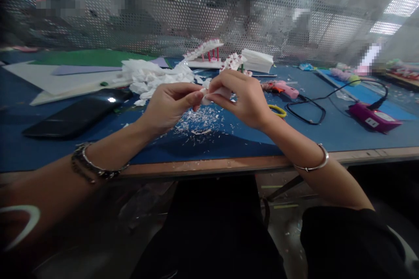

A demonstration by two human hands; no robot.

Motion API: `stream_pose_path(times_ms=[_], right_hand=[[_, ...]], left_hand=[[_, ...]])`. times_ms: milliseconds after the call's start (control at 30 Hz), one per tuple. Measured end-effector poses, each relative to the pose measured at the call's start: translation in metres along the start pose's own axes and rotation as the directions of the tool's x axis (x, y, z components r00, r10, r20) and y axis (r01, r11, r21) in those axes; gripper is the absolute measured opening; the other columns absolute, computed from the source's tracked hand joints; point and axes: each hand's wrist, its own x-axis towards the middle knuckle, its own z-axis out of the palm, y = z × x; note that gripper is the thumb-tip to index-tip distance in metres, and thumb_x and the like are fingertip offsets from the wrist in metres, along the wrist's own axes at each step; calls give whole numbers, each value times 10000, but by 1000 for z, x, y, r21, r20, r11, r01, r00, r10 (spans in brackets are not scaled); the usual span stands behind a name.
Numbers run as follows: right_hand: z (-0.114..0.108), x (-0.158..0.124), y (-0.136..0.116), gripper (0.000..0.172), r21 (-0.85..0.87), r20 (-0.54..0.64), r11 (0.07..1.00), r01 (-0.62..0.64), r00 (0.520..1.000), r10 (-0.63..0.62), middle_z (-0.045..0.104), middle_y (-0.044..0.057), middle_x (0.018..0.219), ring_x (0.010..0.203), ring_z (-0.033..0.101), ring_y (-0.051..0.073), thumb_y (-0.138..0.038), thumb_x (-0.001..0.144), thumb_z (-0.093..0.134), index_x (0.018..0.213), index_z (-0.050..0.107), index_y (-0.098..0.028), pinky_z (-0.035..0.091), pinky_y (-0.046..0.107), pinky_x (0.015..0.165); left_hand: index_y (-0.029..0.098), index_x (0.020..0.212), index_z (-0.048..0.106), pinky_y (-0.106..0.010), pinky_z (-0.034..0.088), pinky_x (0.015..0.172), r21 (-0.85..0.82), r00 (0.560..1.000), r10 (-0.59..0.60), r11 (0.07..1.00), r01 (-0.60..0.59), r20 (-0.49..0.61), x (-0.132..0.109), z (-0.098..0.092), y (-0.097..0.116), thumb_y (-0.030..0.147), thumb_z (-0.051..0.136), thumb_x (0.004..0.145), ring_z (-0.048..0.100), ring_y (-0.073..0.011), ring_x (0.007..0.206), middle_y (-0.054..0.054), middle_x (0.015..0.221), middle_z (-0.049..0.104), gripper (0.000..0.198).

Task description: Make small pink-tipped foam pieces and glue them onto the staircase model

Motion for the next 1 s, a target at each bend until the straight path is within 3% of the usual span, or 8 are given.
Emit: stream_pose_path(times_ms=[133,300,433,767,1000], right_hand=[[1,0,1,89,24,20,996,-81,997,80,616,-5,731,673,538,88,-246,779,592,755,580,-161,423,228,622],[4,0,-2,120,68,28,988,-137,990,135,605,-7,706,642,527,86,-268,766,604,728,573,-158,419,232,612],[5,0,-4,130,84,6,984,-154,988,154,598,-8,696,625,511,79,-279,761,607,723,575,-158,408,217,577],[4,-1,5,159,211,51,949,-234,972,228,585,-22,728,631,507,54,-305,779,568,809,599,-153,413,174,543],[6,0,4,151,322,71,906,-275,961,267,542,-29,696,590,492,39,-292,770,573,791,572,-143,409,154,512]], left_hand=[[137,776,687,-167,445,452,-41,997,77,996,-77,-2,-1,1,2,282,642,729,519,-48,491,-6,622,640,159],[153,805,682,-180,502,570,99,981,192,976,-192,16,-5,-1,4,263,662,714,597,-91,664,-34,765,671,144],[170,869,680,-188,492,575,130,970,237,961,-243,57,-5,-3,2,259,653,728,595,-105,717,-33,793,658,169],[221,837,689,-260,486,728,90,1000,11,996,-13,21,-4,-1,15,263,609,761,602,-156,827,-25,881,675,119],[189,788,669,-230,488,668,-20,998,-41,999,42,47,-2,-3,9,290,646,728,604,-127,726,-20,780,670,119]])
